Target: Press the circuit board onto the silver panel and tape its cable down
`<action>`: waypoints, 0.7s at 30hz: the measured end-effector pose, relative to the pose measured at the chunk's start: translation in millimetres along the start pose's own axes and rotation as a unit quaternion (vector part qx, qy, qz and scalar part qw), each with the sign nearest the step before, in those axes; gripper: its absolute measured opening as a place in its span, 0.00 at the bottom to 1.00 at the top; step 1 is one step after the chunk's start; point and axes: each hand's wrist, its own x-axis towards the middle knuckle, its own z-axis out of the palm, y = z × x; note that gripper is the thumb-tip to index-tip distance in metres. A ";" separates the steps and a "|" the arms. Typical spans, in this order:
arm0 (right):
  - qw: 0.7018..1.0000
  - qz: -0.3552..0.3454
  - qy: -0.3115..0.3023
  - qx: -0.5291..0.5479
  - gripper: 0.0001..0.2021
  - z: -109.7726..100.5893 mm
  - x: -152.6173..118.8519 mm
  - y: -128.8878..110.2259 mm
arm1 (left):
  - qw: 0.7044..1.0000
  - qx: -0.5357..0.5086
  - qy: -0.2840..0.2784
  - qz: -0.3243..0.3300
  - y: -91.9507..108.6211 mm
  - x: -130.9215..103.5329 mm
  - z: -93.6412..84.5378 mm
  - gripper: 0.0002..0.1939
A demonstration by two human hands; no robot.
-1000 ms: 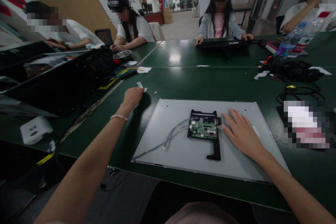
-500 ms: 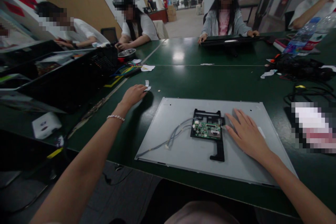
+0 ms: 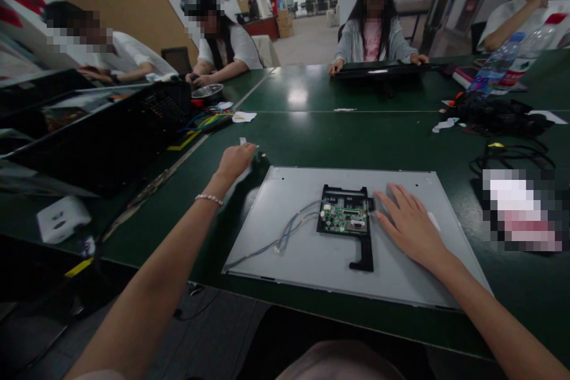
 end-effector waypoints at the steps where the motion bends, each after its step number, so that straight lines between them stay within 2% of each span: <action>1: 1.000 0.000 0.001 0.001 0.27 0.1 0.0 0.3 | 0.999 -0.009 0.016 0.028 10.3 -2.1 -3.8 0.19; 6: 1.000 -0.002 0.005 0.000 0.26 0.6 -0.2 2.1 | 0.978 -0.084 0.080 0.173 82.5 -13.1 -19.9 0.15; 10: 1.000 -0.002 0.002 -0.002 0.27 -1.3 -0.3 0.7 | 0.950 -0.144 0.125 0.248 144.5 -21.9 -31.9 0.15; 13: 1.000 0.003 -0.002 -0.010 0.27 -3.4 0.0 -1.7 | 0.929 -0.184 0.129 0.292 183.0 -27.7 -43.2 0.13; 17: 1.000 0.006 -0.007 -0.009 0.26 -4.4 0.7 -2.8 | 0.918 -0.218 0.106 0.315 218.2 -32.2 -51.5 0.12; 21: 1.000 0.002 -0.002 0.004 0.26 -3.6 1.3 -0.9 | 0.910 -0.206 0.092 0.349 235.2 -34.8 -48.6 0.11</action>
